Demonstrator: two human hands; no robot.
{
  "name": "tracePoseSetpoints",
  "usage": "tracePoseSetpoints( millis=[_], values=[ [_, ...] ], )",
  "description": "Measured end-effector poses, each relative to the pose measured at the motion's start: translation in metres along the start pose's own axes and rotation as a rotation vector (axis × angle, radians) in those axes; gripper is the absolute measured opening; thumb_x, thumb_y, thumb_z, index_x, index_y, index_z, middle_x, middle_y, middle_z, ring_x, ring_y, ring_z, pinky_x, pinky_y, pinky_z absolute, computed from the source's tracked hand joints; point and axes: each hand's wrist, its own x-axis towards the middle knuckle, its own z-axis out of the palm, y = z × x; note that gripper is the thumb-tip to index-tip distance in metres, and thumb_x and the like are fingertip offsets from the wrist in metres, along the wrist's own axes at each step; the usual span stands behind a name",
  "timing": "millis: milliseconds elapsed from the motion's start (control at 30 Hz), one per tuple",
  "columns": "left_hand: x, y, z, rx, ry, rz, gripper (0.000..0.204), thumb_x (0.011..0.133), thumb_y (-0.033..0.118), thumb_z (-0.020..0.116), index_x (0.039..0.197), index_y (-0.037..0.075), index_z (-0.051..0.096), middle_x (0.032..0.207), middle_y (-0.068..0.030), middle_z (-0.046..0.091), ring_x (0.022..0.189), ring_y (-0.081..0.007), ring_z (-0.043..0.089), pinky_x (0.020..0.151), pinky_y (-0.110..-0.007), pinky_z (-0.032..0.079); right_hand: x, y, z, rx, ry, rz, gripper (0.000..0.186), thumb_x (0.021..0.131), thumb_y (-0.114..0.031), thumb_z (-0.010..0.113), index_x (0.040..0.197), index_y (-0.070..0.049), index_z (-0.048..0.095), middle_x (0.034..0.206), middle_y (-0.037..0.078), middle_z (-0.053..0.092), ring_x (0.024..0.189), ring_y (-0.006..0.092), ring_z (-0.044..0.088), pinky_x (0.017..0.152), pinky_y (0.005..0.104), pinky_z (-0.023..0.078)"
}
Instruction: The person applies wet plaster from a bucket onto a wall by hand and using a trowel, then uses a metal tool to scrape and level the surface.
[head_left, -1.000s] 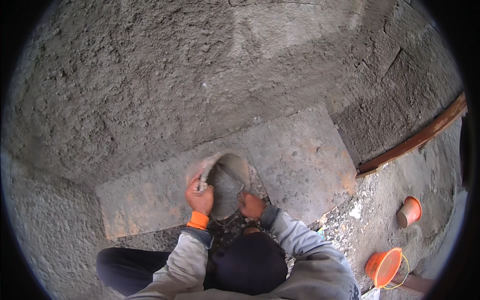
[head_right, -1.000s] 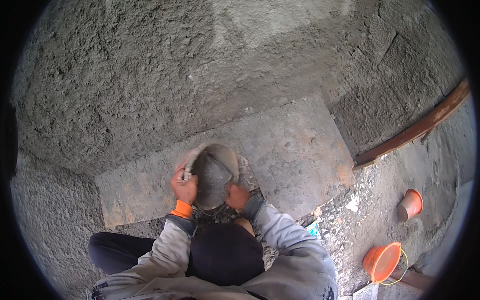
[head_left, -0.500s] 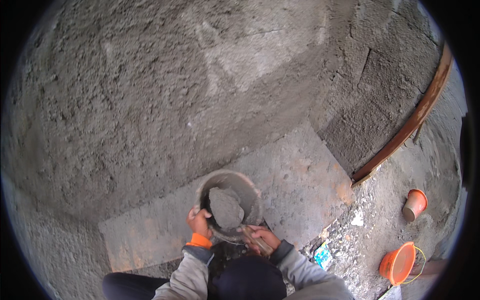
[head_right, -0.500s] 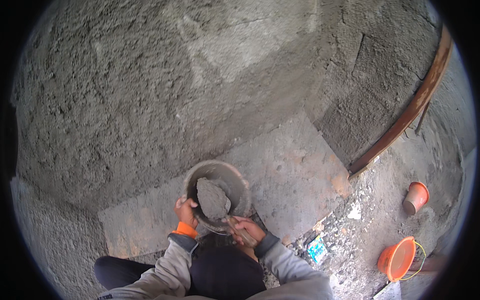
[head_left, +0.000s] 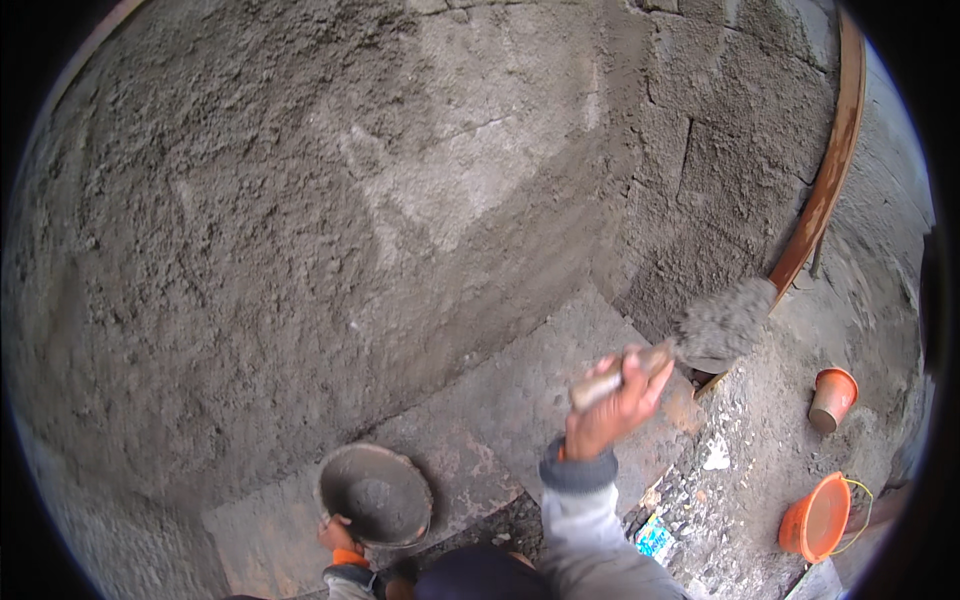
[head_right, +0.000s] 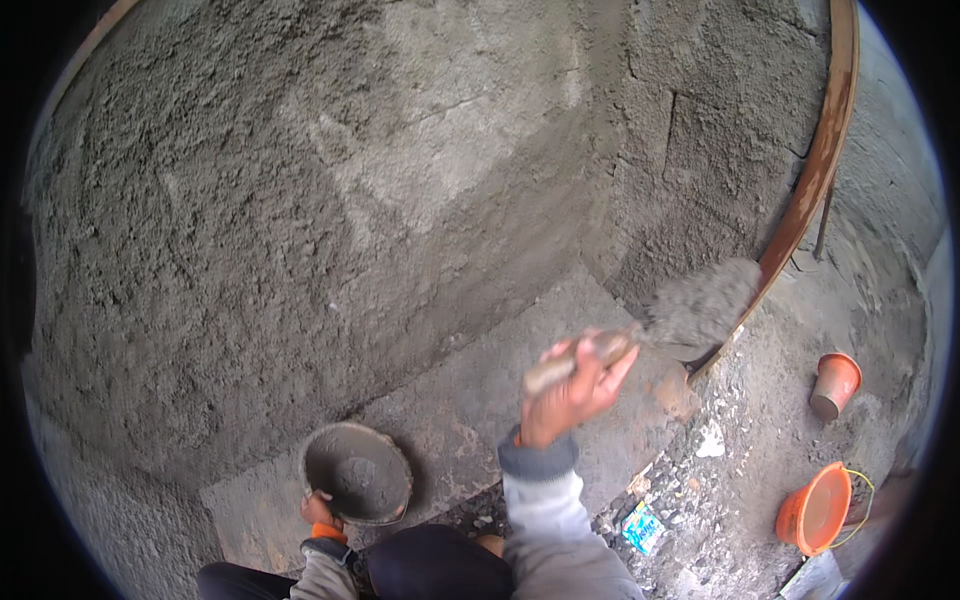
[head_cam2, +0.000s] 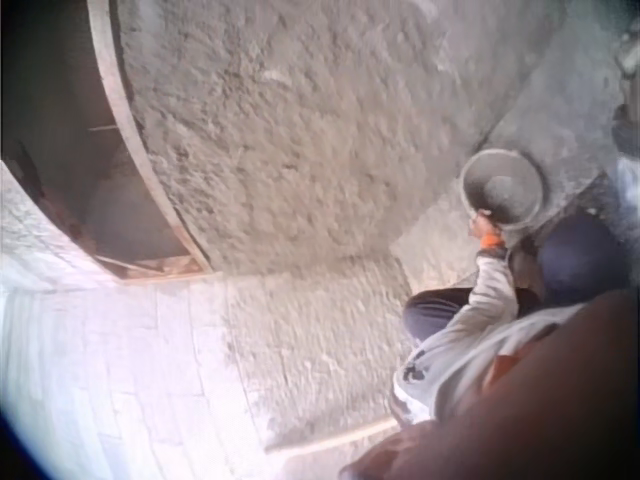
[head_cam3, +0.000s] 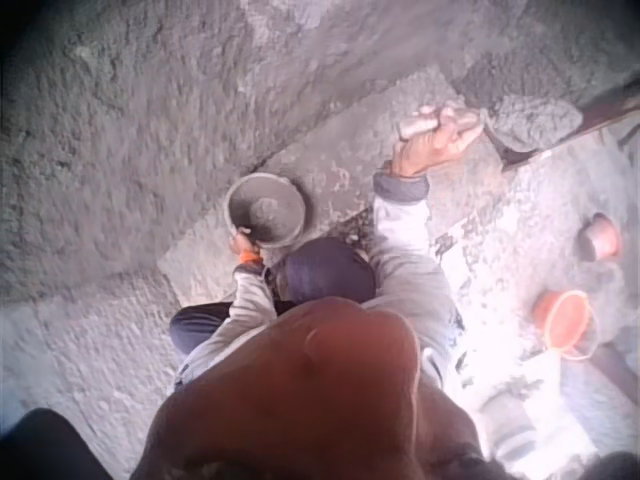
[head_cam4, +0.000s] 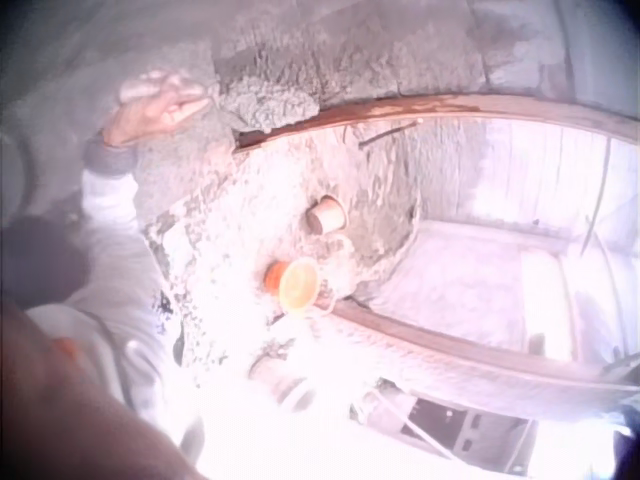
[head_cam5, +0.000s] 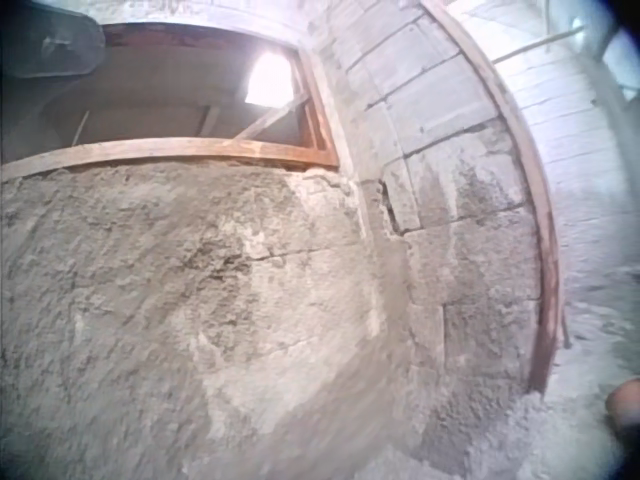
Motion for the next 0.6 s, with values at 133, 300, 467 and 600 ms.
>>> tracePoseSetpoints(
  millis=[133, 300, 467, 600],
  values=[
    [0.022, -0.021, -0.012, 0.072, 0.061, 0.074, 0.040, 0.056, 0.007, 0.058, 0.095, -0.002, 0.058, 0.090, -0.0138, 0.059, 0.077, -0.0268, 0.055, 0.065, -0.039, 0.045, 0.096, 0.087, 0.050, -0.378, 0.345, -0.436, 0.047, 0.082, -0.005, 0.057, 0.125, -0.001, 0.038, 0.085, 0.011, 0.058, 0.066, 0.0182, 0.059, 0.057, 0.0307, 0.054],
    [0.041, -0.050, -0.022, 0.027, 0.215, 0.000, 0.042, 0.061, 0.006, 0.059, 0.101, -0.005, 0.054, 0.090, -0.0145, 0.060, 0.075, -0.0264, 0.057, 0.065, -0.037, 0.046, 0.123, 0.162, 0.022, -0.828, -0.738, -0.100, 0.045, 0.082, -0.009, 0.051, 0.124, 0.006, 0.045, 0.121, 0.024, 0.050, 0.115, 0.0341, 0.047, 0.097, 0.0394, 0.038],
    [-0.024, 0.013, 0.027, 0.243, -0.030, 0.299, 0.020, 0.063, 0.002, 0.055, 0.082, -0.001, 0.059, 0.067, -0.0055, 0.057, 0.057, -0.0169, 0.051, 0.055, -0.034, 0.043, -0.059, 0.079, -0.123, -0.730, -1.746, 0.287, 0.045, 0.077, -0.017, 0.060, 0.119, -0.003, 0.052, 0.119, 0.023, 0.053, 0.113, 0.0331, 0.051, 0.093, 0.0393, 0.042],
    [-0.044, 0.026, 0.052, 0.433, -0.251, 0.740, 0.025, 0.063, 0.004, 0.056, 0.087, -0.001, 0.061, 0.070, -0.0081, 0.057, 0.060, -0.0174, 0.049, 0.060, -0.033, 0.043, -0.141, 0.059, -0.155, -1.201, -2.112, 0.652, 0.037, 0.076, -0.021, 0.058, 0.107, -0.002, 0.053, 0.083, 0.021, 0.063, 0.079, 0.0369, 0.062, 0.069, 0.0444, 0.049]
  ],
)
